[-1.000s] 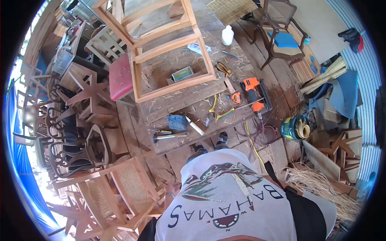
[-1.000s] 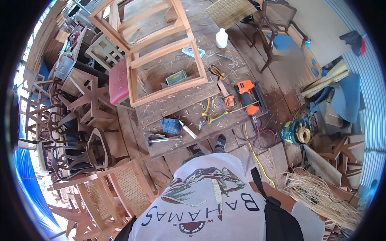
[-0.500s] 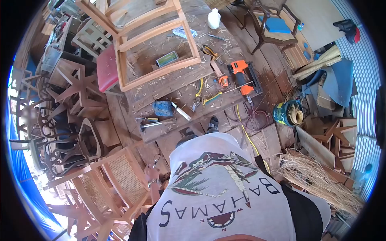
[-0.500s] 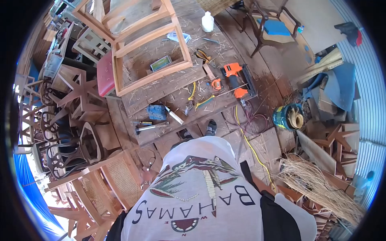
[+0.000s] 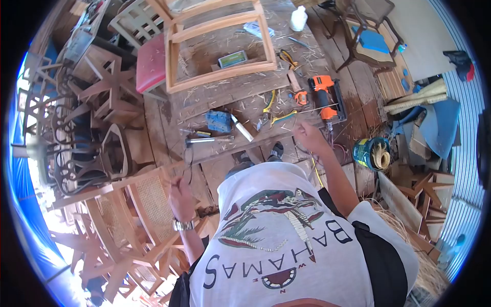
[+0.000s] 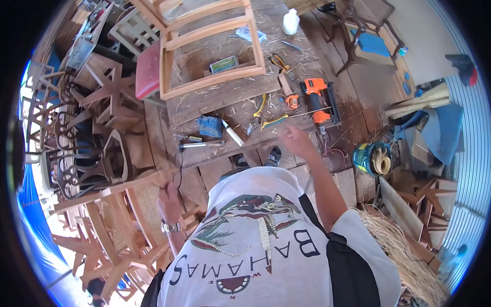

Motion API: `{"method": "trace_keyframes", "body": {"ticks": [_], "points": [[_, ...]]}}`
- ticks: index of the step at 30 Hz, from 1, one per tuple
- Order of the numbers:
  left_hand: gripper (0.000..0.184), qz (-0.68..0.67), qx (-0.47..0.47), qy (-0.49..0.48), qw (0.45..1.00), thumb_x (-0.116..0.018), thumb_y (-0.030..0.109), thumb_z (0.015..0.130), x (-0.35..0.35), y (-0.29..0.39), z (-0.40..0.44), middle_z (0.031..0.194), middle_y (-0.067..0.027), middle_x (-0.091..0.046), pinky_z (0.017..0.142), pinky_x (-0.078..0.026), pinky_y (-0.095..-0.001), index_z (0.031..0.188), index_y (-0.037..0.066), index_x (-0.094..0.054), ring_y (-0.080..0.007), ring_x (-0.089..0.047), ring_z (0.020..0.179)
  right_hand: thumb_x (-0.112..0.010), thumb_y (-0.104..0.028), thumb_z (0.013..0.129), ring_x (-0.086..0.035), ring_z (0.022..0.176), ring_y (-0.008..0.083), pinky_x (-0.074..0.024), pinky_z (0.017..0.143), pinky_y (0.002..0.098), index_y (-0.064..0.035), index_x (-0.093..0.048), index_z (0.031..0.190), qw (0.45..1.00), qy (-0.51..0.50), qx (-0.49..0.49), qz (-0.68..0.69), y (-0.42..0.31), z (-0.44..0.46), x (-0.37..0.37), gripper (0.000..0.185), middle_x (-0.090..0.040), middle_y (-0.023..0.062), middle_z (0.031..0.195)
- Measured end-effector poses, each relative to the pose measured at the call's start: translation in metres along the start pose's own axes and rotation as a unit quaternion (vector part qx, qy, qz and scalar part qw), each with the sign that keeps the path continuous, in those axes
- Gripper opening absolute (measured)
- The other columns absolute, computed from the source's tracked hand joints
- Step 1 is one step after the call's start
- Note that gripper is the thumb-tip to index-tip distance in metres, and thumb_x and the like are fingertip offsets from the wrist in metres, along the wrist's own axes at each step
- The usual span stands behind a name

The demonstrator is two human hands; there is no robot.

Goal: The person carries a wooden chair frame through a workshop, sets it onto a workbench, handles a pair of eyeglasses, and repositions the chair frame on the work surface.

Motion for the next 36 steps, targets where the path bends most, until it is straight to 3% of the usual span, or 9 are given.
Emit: {"method": "trace_keyframes", "body": {"ticks": [8,12,14,17,24,28,32,35,36], "points": [[0.017,-0.121,-0.144,-0.076,0.979,-0.06,0.014,0.096,-0.024,0.091,0.008,0.082,-0.0061,-0.067,0.064,-0.046,-0.0255,0.107,0.002,-0.065,-0.0104,-0.058,0.071,-0.067,-0.034,0.093,-0.063,0.089,0.0128,-0.051,0.076,0.0276,-0.003,-0.05,0.135,0.934,-0.104,0.09,0.329,-0.075,0.008,-0.061,0.055,-0.067,0.0077,0.099],[0.017,-0.108,-0.229,-0.119,0.96,-0.061,0.014,0.097,-0.033,0.121,0.005,0.079,-0.0069,-0.067,0.062,-0.047,-0.0268,0.108,0.002,-0.065,-0.0115,-0.058,0.069,-0.07,-0.029,0.092,-0.055,0.076,0.0074,-0.0474,0.068,0.0242,-0.0047,-0.049,0.138,0.957,-0.114,0.083,0.252,-0.106,-0.002,-0.042,0.056,-0.062,0.0019,0.086],[0.016,-0.105,-0.238,-0.155,0.953,-0.061,0.013,0.096,-0.037,0.129,0.005,0.083,-0.0124,-0.068,0.064,-0.05,-0.0324,0.107,0.003,-0.064,-0.0215,-0.064,0.071,-0.07,-0.026,0.092,-0.051,0.071,0.0064,-0.0458,0.065,0.0237,-0.0052,-0.053,0.136,0.963,-0.096,0.103,0.228,-0.116,-0.004,-0.033,0.052,-0.059,-0.0004,0.081],[0.016,-0.118,-0.241,-0.181,0.946,-0.062,0.012,0.094,-0.04,0.14,0.006,0.083,-0.0144,-0.068,0.065,-0.052,-0.0345,0.106,0.003,-0.063,-0.0247,-0.066,0.071,-0.069,-0.02,0.092,-0.054,0.073,0.0066,-0.0468,0.065,0.0243,-0.0041,-0.064,0.121,0.966,-0.111,0.128,0.194,-0.135,-0.008,-0.021,0.034,-0.061,-0.0001,0.08],[0.018,-0.215,-0.254,-0.146,0.932,-0.067,0.004,0.09,-0.019,0.162,0.029,0.089,-0.0061,-0.069,0.07,-0.05,-0.0261,0.108,0.002,-0.063,-0.0105,-0.062,0.076,-0.068,-0.012,0.092,-0.061,0.08,0.0095,-0.0507,0.07,0.0269,-0.0009,-0.066,0.098,0.951,0.008,0.215,0.222,-0.167,-0.022,0.01,0.013,-0.065,0.0039,0.084],[0.015,-0.398,-0.273,-0.103,0.87,-0.065,-0.003,0.09,0.012,0.189,0.036,0.095,-0.0077,-0.069,0.079,-0.049,-0.0244,0.104,-0.001,-0.062,-0.0105,-0.061,0.086,-0.066,-0.011,0.093,-0.061,0.079,0.0103,-0.0495,0.071,0.0258,-0.0005,-0.065,0.098,0.924,0.08,0.296,0.23,-0.212,-0.047,0.047,0.012,-0.064,0.0043,0.086],[0.013,-0.455,-0.319,-0.193,0.809,-0.069,0.01,0.091,0.038,0.219,0.038,0.09,-0.0117,-0.071,0.069,-0.048,-0.0227,0.099,0.003,-0.06,-0.0102,-0.062,0.076,-0.065,-0.01,0.094,-0.057,0.075,0.01,-0.047,0.067,0.0252,0.0004,-0.063,0.106,0.925,0.147,0.299,0.179,-0.237,-0.045,0.069,0.016,-0.061,0.0046,0.087],[0.013,-0.527,-0.23,-0.253,0.778,-0.068,0.012,0.092,0.027,0.232,0.036,0.089,-0.0124,-0.071,0.062,-0.048,-0.022,0.096,0.003,-0.06,-0.0104,-0.063,0.07,-0.068,-0.014,0.091,-0.053,0.071,0.011,-0.0453,0.062,0.0257,0.0,-0.061,0.115,0.922,0.258,0.246,0.151,-0.239,-0.038,0.066,0.028,-0.059,0.0055,0.086],[0.008,-0.523,-0.243,-0.287,0.765,-0.064,0.0,0.093,0.018,0.233,0.04,0.095,-0.0131,-0.07,0.06,-0.049,-0.0242,0.093,0.004,-0.057,-0.0117,-0.063,0.073,-0.069,-0.016,0.091,-0.053,0.07,0.0115,-0.045,0.061,0.026,-0.0001,-0.061,0.115,0.91,0.295,0.27,0.111,-0.244,-0.048,0.066,0.03,-0.059,0.0055,0.084]]}}
Point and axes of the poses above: each hand's wrist, its own z-axis towards the middle knuckle, its own x-axis out of the back of the hand, y = z × x, the point moved 4 cm from there along z, towards the middle knuckle
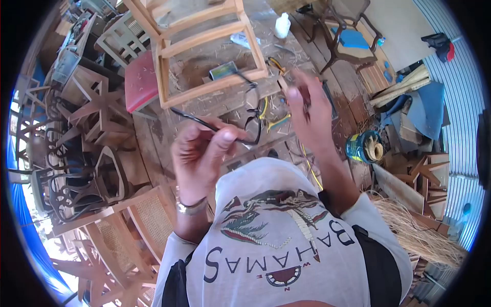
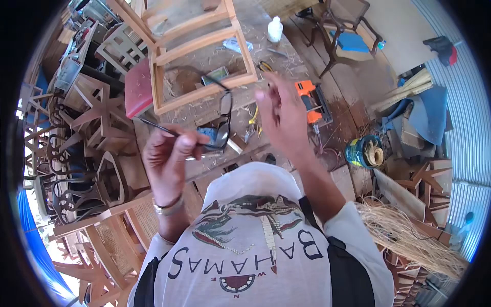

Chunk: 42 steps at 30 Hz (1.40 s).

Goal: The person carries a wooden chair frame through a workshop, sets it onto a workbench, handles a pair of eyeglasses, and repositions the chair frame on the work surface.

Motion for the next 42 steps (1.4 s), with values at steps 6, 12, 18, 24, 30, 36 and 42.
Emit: {"method": "trace_keyframes", "body": {"ticks": [6,12,18,24,30,36,42], "points": [[0.009,-0.056,0.055,-0.015,0.997,-0.064,0.004,0.094,-0.01,-0.038,0.001,0.099,-0.0112,-0.068,0.07,-0.055,-0.0254,0.1,-0.002,-0.063,-0.0131,-0.065,0.08,-0.074,-0.022,0.085,-0.06,0.068,0.0207,-0.0471,0.061,0.0338,-0.0041,-0.063,0.113,0.964,-0.268,-0.002,0.002,-0.042,-0.029,-0.018,0.035,-0.06,0.0083,0.079],[0.021,-0.053,0.059,-0.053,0.995,-0.069,0.004,0.09,-0.001,-0.053,-0.005,0.098,-0.0055,-0.066,0.076,-0.055,-0.0261,0.109,0.0,-0.064,-0.0123,-0.065,0.087,-0.071,-0.019,0.084,-0.062,0.073,0.0333,-0.0486,0.064,0.0418,-0.0054,-0.064,0.105,0.95,-0.29,0.076,-0.093,-0.03,-0.034,-0.026,0.026,-0.062,0.0122,0.083],[0.027,-0.05,0.075,-0.066,0.994,-0.069,0.011,0.092,0.017,-0.053,-0.016,0.104,-0.0051,-0.066,0.084,-0.049,-0.0267,0.115,-0.001,-0.061,-0.0114,-0.062,0.096,-0.061,-0.015,0.093,-0.062,0.072,0.0328,-0.0494,0.063,0.04,-0.0034,-0.058,0.102,0.962,-0.18,0.073,-0.191,-0.011,-0.021,-0.001,0.015,-0.059,0.0122,0.08],[0.059,0.091,-0.018,0.037,0.995,-0.068,0.032,0.093,0.041,-0.05,0.0,0.108,-0.0076,-0.065,0.082,-0.049,-0.0281,0.136,-0.002,-0.045,-0.0126,-0.06,0.093,-0.05,-0.02,0.103,-0.056,0.061,0.0132,-0.0457,0.056,0.029,-0.0009,-0.056,0.1,0.99,-0.136,0.011,-0.034,-0.035,-0.005,0.022,0.02,-0.06,0.0057,0.077],[0.028,0.025,-0.017,-0.027,0.999,-0.063,0.015,0.096,0.04,0.001,0.012,0.1,-0.0085,-0.068,0.071,-0.052,-0.0255,0.118,-0.002,-0.059,-0.01,-0.061,0.079,-0.046,-0.02,0.104,-0.054,0.063,0.009,-0.0433,0.056,0.0233,-0.0007,-0.057,0.1,0.986,-0.145,0.054,0.069,-0.067,-0.008,0.006,0.022,-0.06,0.0043,0.081],[0.014,-0.001,-0.091,-0.014,0.996,-0.063,0.001,0.092,0.046,0.029,0.008,0.099,-0.0171,-0.068,0.07,-0.055,-0.0277,0.105,-0.005,-0.062,-0.0154,-0.066,0.08,-0.052,-0.007,0.1,-0.055,0.065,0.01,-0.0457,0.059,0.0242,0.002,-0.057,0.106,0.988,-0.029,0.142,-0.051,-0.075,-0.01,-0.004,0.012,-0.065,0.0096,0.096],[0.02,0.031,-0.203,0.012,0.979,-0.069,0.011,0.09,0.049,0.062,0.004,0.095,-0.0195,-0.067,0.063,-0.055,-0.028,0.098,-0.004,-0.061,-0.0201,-0.065,0.071,-0.056,-0.005,0.095,-0.054,0.064,0.0099,-0.0436,0.056,0.0237,0.0054,-0.058,0.105,0.981,0.047,0.185,-0.018,-0.096,-0.023,-0.005,0.014,-0.065,0.013,0.096]]}}
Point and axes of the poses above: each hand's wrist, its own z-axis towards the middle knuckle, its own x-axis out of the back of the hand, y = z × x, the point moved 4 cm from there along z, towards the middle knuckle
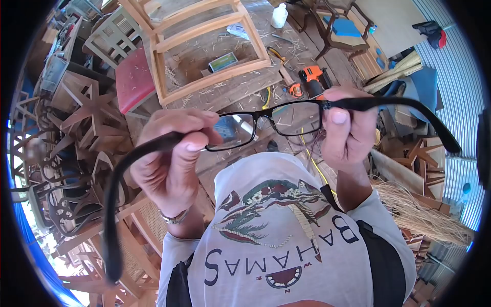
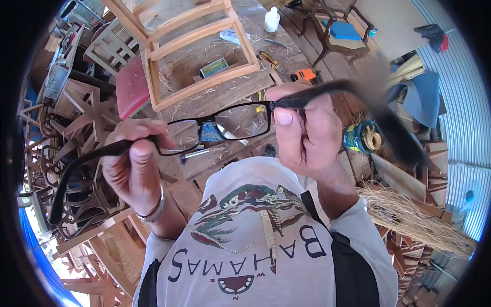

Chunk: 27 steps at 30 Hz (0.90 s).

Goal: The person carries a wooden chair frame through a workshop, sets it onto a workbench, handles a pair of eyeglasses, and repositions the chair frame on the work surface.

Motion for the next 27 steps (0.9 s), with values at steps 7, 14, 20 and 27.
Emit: {"method": "trace_keyframes", "body": {"ticks": [7,14,20,27], "points": [[0.028,-0.042,-0.075,-0.033,0.996,-0.071,0.019,0.089,0.009,0.04,0.005,0.096,-0.0173,-0.062,0.063,-0.054,-0.0268,0.106,0.001,-0.06,-0.022,-0.062,0.072,-0.054,-0.021,0.094,-0.048,0.061,0.0121,-0.0372,0.056,0.0264,-0.0032,-0.055,0.11,0.98,0.042,0.16,0.114,-0.028,0.019,0.008,0.024,-0.058,0.0078,0.089],[0.021,-0.043,-0.197,-0.051,0.978,-0.073,0.015,0.084,0.036,0.085,-0.006,0.079,0.0127,-0.055,0.069,-0.034,-0.0201,0.102,0.023,-0.065,-0.0013,-0.048,0.075,-0.05,-0.04,0.098,-0.038,0.063,0.0094,-0.0271,0.062,0.0298,-0.0176,-0.054,0.107,0.984,-0.064,0.158,0.043,-0.074,0.022,0.037,0.024,-0.047,-0.004,0.083],[0.026,0.182,-0.299,-0.046,0.936,-0.062,0.014,0.091,0.072,0.127,-0.012,0.103,0.0041,-0.057,0.073,-0.043,-0.02,0.115,0.023,-0.063,-0.0041,-0.053,0.081,-0.05,-0.021,0.086,-0.036,0.062,0.0076,-0.0287,0.066,0.027,-0.0214,-0.045,0.065,0.981,0.044,0.191,0.008,-0.096,0.032,0.057,0.022,-0.039,-0.0073,0.059],[0.035,0.056,-0.356,-0.069,0.93,-0.059,0.009,0.093,0.059,0.136,0.019,0.115,0.0029,-0.062,0.073,-0.053,-0.0197,0.128,0.015,-0.058,-0.0068,-0.06,0.089,-0.05,-0.022,0.083,-0.036,0.062,0.0065,-0.029,0.067,0.0255,-0.024,-0.044,0.058,0.981,0.07,0.178,0.026,-0.095,0.041,0.044,0.026,-0.04,-0.0089,0.058]]}}
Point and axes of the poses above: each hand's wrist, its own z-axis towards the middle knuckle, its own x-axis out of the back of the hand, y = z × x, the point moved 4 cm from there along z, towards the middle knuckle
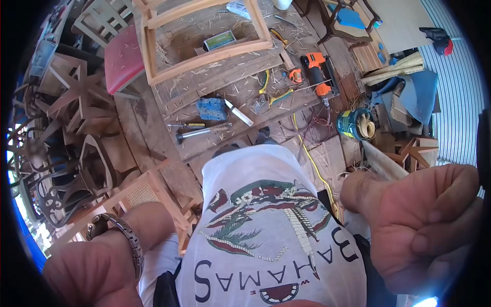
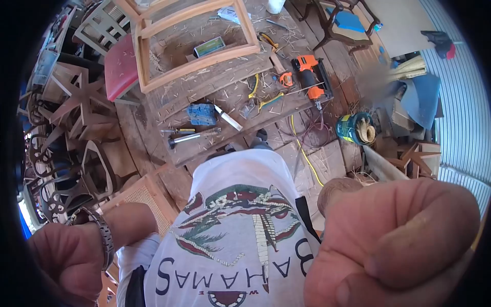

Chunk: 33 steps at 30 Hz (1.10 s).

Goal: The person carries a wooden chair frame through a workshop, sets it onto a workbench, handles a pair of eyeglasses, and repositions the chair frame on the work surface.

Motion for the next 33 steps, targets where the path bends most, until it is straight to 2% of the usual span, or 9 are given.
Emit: {"method": "trace_keyframes", "body": {"ticks": [5,11,15,17,22,23,26,27,33], "points": [[0.03,-0.046,0.008,-0.021,0.999,-0.056,0.016,0.097,-0.01,-0.016,0.005,0.116,-0.0011,-0.061,0.077,-0.054,-0.021,0.127,0.017,-0.059,-0.0105,-0.06,0.097,-0.05,-0.022,0.085,-0.039,0.063,0.0071,-0.0313,0.065,0.0247,-0.0203,-0.047,0.068,0.999,-0.017,-0.033,0.031,0.011,0.0,-0.009,0.018,-0.045,-0.0069,0.062],[0.014,0.029,-0.049,0.115,0.992,-0.065,0.026,0.088,0.007,-0.045,-0.012,0.07,0.0126,-0.052,0.07,-0.035,-0.0186,0.102,0.024,-0.068,-0.0017,-0.049,0.075,-0.05,-0.023,0.095,-0.048,0.062,0.0086,-0.038,0.059,0.0235,-0.0103,-0.052,0.097,0.995,0.003,-0.096,0.016,0.082,-0.029,-0.031,0.013,-0.056,0.0006,0.075],[0.034,0.168,0.256,0.146,0.941,-0.059,0.03,0.093,0.032,-0.129,-0.051,0.097,-0.0057,-0.058,0.076,-0.046,-0.0292,0.115,0.004,-0.06,-0.0131,-0.056,0.087,-0.05,-0.025,0.102,-0.054,0.062,0.0095,-0.0424,0.055,0.0227,-0.0037,-0.055,0.117,0.95,-0.026,-0.306,-0.058,0.18,-0.068,-0.052,0.026,-0.064,0.0056,0.083],[0.046,0.254,0.396,0.114,0.875,-0.056,0.032,0.095,0.046,-0.174,-0.083,0.111,-0.0149,-0.061,0.08,-0.051,-0.0346,0.122,-0.005,-0.056,-0.0187,-0.06,0.092,-0.045,-0.03,0.104,-0.059,0.071,0.0108,-0.0483,0.062,0.0302,-0.0025,-0.06,0.11,0.82,-0.157,-0.52,-0.182,0.24,-0.102,-0.057,0.032,-0.063,0.006,0.083],[0.032,0.318,0.513,-0.072,0.794,-0.055,0.033,0.099,0.005,-0.346,-0.181,0.094,-0.0052,-0.063,0.071,-0.048,-0.0299,0.11,0.004,-0.063,-0.0151,-0.056,0.08,-0.052,-0.016,0.089,-0.056,0.098,0.0306,-0.0455,0.087,0.044,-0.0036,-0.061,0.094,0.876,-0.306,-0.304,-0.217,0.377,-0.316,-0.062,0.016,-0.059,0.0148,0.099],[0.032,0.299,0.54,-0.105,0.78,-0.055,0.033,0.099,-0.008,-0.375,-0.204,0.094,-0.0053,-0.063,0.071,-0.049,-0.0301,0.11,0.004,-0.063,-0.0152,-0.057,0.081,-0.055,-0.017,0.085,-0.059,0.091,0.0315,-0.0482,0.081,0.0435,-0.0029,-0.062,0.09,0.899,-0.24,-0.163,-0.33,0.404,-0.392,-0.098,0.016,-0.06,0.0143,0.094],[0.032,0.244,0.624,-0.204,0.713,-0.056,0.033,0.098,-0.041,-0.427,-0.267,0.094,-0.0057,-0.064,0.072,-0.049,-0.0308,0.109,0.004,-0.063,-0.0157,-0.057,0.081,-0.059,-0.023,0.081,-0.059,0.071,0.0348,-0.0469,0.065,0.0486,-0.0012,-0.061,0.076,0.805,-0.374,-0.461,0.001,0.346,-0.337,-0.13,0.023,-0.058,0.0175,0.074],[0.032,0.23,0.651,-0.226,0.687,-0.056,0.033,0.098,-0.049,-0.439,-0.286,0.094,-0.0059,-0.064,0.072,-0.049,-0.031,0.109,0.004,-0.063,-0.0158,-0.058,0.082,-0.06,-0.025,0.081,-0.058,0.067,0.0368,-0.0455,0.063,0.0517,-0.0014,-0.061,0.073,0.882,-0.409,-0.232,-0.04,0.336,-0.329,-0.141,0.025,-0.059,0.0189,0.072],[0.033,0.179,0.729,-0.296,0.59,-0.058,0.033,0.097,-0.077,-0.506,-0.356,0.095,-0.0067,-0.065,0.073,-0.051,-0.0323,0.108,0.003,-0.064,-0.0167,-0.06,0.084,-0.064,-0.027,0.08,-0.067,0.079,0.0392,-0.0518,0.067,0.0496,-0.0007,-0.067,0.082,0.68,-0.545,-0.481,-0.1,0.326,-0.331,-0.077,0.027,-0.068,0.0223,0.083]]}}
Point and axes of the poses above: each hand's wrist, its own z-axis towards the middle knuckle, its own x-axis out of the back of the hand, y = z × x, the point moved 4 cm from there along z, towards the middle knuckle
